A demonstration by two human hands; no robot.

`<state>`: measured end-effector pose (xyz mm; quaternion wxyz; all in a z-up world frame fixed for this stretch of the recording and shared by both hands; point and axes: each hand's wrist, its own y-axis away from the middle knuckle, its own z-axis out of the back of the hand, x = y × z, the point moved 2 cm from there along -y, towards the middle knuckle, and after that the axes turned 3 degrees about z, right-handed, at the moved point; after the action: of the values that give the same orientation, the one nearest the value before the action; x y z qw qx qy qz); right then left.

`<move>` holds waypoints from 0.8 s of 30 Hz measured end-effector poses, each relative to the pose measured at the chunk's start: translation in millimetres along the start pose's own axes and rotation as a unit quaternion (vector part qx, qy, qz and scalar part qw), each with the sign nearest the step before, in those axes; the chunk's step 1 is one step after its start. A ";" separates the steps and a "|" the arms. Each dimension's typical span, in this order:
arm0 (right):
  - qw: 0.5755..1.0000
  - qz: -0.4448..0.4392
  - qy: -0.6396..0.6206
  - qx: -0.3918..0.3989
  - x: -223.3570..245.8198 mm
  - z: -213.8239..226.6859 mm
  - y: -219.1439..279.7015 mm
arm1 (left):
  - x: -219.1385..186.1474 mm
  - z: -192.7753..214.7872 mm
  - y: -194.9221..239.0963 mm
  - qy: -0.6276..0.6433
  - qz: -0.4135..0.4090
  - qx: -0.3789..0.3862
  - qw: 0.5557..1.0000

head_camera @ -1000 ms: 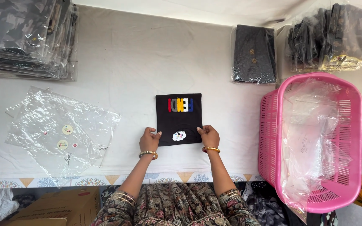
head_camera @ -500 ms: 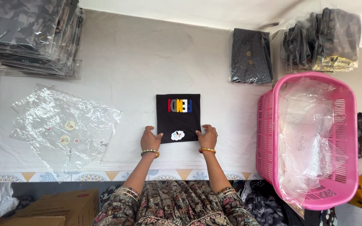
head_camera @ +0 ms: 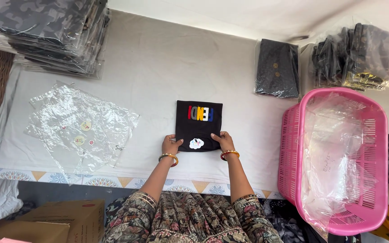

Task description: The person folds a dark blue patterned top and a black top with a graphic print on a white table. They then place each folded garment into a clear plastic bag and set the packaged items aside.

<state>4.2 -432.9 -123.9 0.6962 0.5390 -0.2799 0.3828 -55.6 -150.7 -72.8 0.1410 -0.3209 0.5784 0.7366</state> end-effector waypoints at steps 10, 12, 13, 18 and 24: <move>0.978 0.012 0.208 -0.031 119.6 -37.8 88.8 | -14.7 -57.8 11.8 -0.142 -0.185 -0.038 0.972; 0.966 0.200 0.166 0.006 102.0 -48.6 71.8 | -27.6 -76.3 20.3 -0.186 -0.221 0.051 0.956; 0.964 0.203 0.168 0.016 103.3 -51.7 68.8 | -6.1 -90.2 -1.4 -0.182 -0.218 0.041 0.958; 0.967 0.079 0.241 -0.021 105.8 -59.5 60.7 | 3.8 -96.4 -9.4 0.028 -0.181 0.156 0.971; 0.911 0.176 0.364 -0.082 101.3 -75.4 76.1 | 50.3 6.4 -53.4 0.017 -0.234 0.036 0.972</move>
<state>-5.4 -327.2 -21.5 0.7128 0.2449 -0.1278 0.6447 -64.7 -137.3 -144.7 0.3110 -0.4540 0.5157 0.6566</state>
